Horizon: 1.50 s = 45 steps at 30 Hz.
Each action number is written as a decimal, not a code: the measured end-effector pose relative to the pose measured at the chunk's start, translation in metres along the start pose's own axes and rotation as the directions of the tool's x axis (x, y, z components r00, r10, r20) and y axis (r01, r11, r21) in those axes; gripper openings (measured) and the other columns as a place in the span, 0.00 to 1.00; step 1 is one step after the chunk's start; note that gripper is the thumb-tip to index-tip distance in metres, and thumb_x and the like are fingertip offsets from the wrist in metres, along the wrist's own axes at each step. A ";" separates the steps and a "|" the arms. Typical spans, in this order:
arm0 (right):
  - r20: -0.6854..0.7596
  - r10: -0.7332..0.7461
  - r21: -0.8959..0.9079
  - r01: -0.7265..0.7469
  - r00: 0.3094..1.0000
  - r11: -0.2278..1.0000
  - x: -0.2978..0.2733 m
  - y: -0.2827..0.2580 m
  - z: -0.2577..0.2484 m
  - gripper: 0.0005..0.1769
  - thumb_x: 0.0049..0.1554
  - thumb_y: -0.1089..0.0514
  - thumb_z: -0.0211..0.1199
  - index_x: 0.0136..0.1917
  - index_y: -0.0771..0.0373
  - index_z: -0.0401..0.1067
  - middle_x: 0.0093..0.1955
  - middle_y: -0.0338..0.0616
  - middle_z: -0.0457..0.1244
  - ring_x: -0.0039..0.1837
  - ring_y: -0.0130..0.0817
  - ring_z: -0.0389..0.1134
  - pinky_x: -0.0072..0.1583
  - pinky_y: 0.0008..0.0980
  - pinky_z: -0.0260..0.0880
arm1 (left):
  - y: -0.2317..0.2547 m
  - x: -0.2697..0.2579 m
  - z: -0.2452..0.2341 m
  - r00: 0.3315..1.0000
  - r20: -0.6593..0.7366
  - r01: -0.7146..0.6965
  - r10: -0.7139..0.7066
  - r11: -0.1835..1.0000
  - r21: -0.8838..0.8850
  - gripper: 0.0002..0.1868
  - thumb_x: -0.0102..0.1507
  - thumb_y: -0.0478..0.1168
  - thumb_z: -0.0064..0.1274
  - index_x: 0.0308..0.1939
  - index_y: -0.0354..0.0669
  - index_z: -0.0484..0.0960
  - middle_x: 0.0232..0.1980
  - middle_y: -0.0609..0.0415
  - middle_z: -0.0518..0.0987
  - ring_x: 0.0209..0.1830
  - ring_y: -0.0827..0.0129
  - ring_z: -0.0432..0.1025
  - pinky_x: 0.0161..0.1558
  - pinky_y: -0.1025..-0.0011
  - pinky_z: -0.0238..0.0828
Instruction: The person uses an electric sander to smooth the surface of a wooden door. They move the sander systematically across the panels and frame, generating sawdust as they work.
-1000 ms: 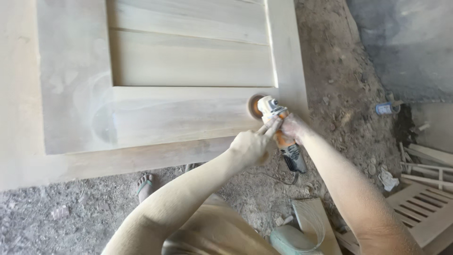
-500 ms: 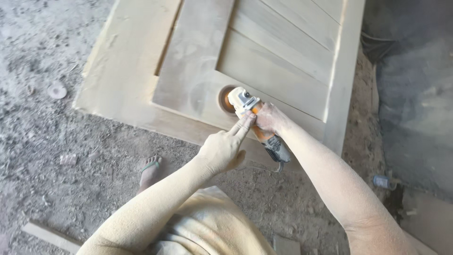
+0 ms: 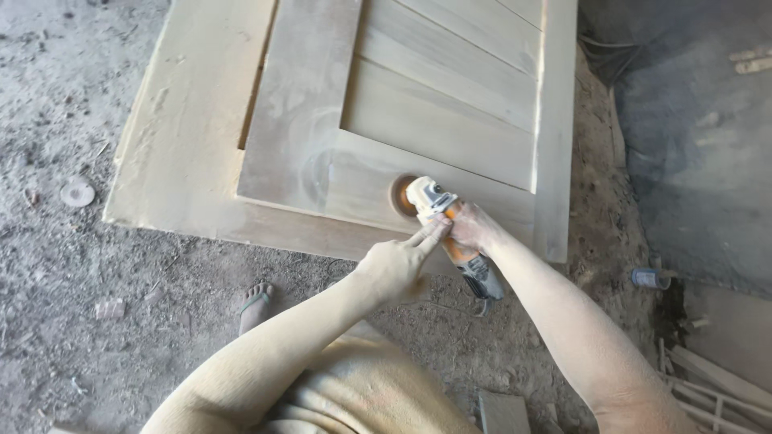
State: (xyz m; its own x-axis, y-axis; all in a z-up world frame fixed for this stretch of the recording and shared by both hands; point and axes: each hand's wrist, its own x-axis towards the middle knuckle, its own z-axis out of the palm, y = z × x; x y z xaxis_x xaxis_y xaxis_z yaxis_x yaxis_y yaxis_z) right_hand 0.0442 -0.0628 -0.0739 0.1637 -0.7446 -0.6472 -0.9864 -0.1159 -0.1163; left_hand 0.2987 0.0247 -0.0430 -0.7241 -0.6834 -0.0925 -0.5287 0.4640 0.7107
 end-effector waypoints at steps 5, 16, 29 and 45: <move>0.118 0.362 0.617 -0.354 0.925 0.703 -0.051 0.036 -0.006 0.16 0.63 0.46 0.54 0.59 0.55 0.70 0.50 0.42 0.68 0.50 0.32 0.72 0.53 0.39 0.79 | 0.033 0.047 -0.005 0.977 0.212 -0.043 0.033 0.998 0.042 0.52 0.63 0.44 0.49 0.81 0.51 0.29 0.85 0.52 0.44 0.40 0.60 0.83 0.39 0.64 0.82; 0.112 0.314 0.708 -0.298 0.943 0.641 -0.029 -0.034 -0.024 0.16 0.59 0.52 0.61 0.58 0.59 0.72 0.47 0.43 0.67 0.48 0.34 0.70 0.52 0.39 0.76 | -0.020 0.024 0.020 0.929 -0.366 -0.150 0.045 0.953 -0.263 0.47 0.58 0.41 0.58 0.78 0.45 0.53 0.66 0.43 0.73 0.39 0.55 0.81 0.41 0.62 0.80; -0.058 0.047 0.180 -0.036 0.997 0.983 -0.010 -0.067 0.002 0.32 0.42 0.47 0.73 0.60 0.52 0.72 0.50 0.41 0.70 0.49 0.36 0.72 0.55 0.37 0.75 | -0.224 -0.038 -0.036 0.463 -0.811 0.431 -0.357 0.891 -0.146 0.34 0.69 0.50 0.53 0.71 0.28 0.69 0.69 0.26 0.66 0.70 0.37 0.57 0.66 0.42 0.50; 0.113 0.279 0.925 -0.204 0.954 0.322 -0.022 -0.023 -0.002 0.20 0.46 0.60 0.73 0.52 0.57 0.71 0.39 0.36 0.64 0.38 0.30 0.67 0.40 0.36 0.72 | -0.211 -0.052 -0.020 0.450 -0.851 0.339 -0.270 0.934 -0.117 0.23 0.73 0.46 0.51 0.64 0.30 0.76 0.69 0.37 0.74 0.66 0.44 0.69 0.62 0.55 0.72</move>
State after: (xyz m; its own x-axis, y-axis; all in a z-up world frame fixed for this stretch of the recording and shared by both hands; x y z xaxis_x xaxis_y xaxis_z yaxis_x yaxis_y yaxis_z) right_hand 0.0632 -0.0450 -0.0557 -0.1173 -0.6681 -0.7348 -0.3398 0.7222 -0.6024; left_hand 0.4568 -0.0492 -0.1740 0.1942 -0.9124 0.3602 -0.6871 0.1355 0.7138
